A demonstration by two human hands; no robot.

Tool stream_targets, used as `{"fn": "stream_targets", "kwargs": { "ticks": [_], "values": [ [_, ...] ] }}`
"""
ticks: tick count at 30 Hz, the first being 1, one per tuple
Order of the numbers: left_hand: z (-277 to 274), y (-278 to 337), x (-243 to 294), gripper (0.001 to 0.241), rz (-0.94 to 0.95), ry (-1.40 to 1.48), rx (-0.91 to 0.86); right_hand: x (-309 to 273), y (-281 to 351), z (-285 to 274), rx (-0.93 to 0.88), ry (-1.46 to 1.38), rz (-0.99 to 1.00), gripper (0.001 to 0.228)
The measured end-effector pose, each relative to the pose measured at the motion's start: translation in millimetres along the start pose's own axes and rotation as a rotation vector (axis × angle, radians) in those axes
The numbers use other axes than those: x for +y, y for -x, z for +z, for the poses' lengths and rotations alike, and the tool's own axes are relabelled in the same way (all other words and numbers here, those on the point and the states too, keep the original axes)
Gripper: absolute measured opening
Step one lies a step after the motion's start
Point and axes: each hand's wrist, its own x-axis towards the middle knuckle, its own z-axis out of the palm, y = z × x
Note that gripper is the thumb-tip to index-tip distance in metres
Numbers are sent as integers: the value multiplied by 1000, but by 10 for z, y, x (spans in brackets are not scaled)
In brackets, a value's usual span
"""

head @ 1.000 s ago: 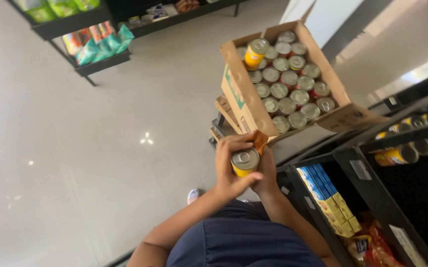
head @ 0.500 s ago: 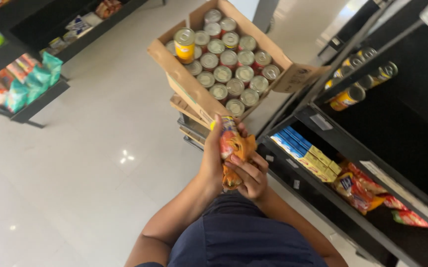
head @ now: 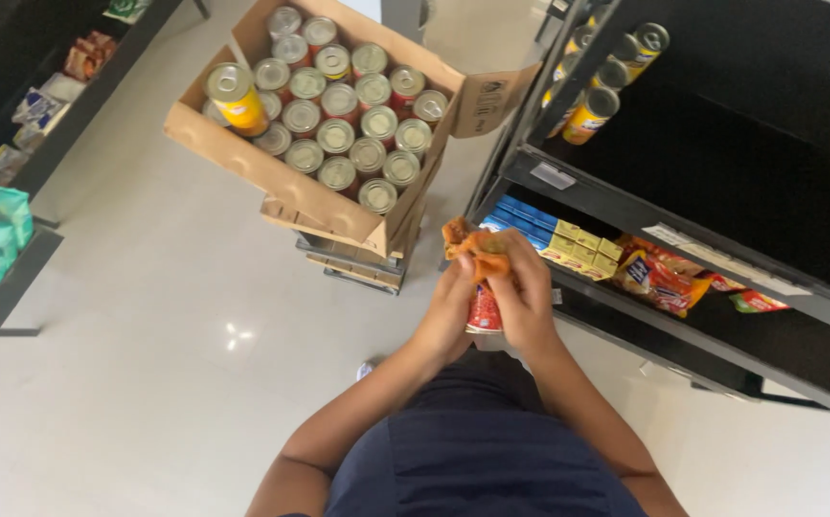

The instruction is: Wiping canned goods with a cloth and organizing them onto a grocery store shelf.

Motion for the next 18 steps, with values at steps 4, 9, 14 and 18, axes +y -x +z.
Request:
{"fn": "stream_targets", "kwargs": {
  "ticks": [4,9,14,18],
  "values": [
    [26,-100,-113,64,-57,75,-9,27,37,-104,64,148,-4,18],
    [191,-218,-87,63,-82,-196,-125,313,-14,-419,234,449,-178,19],
    [497,-422,101,61,-48,-164,-36,487,-56,-746,337,463,-339,19],
    [324,-817,32,67,-295,415,-125,446,-6,-699,-150,405,-620,56]
  ]
}}
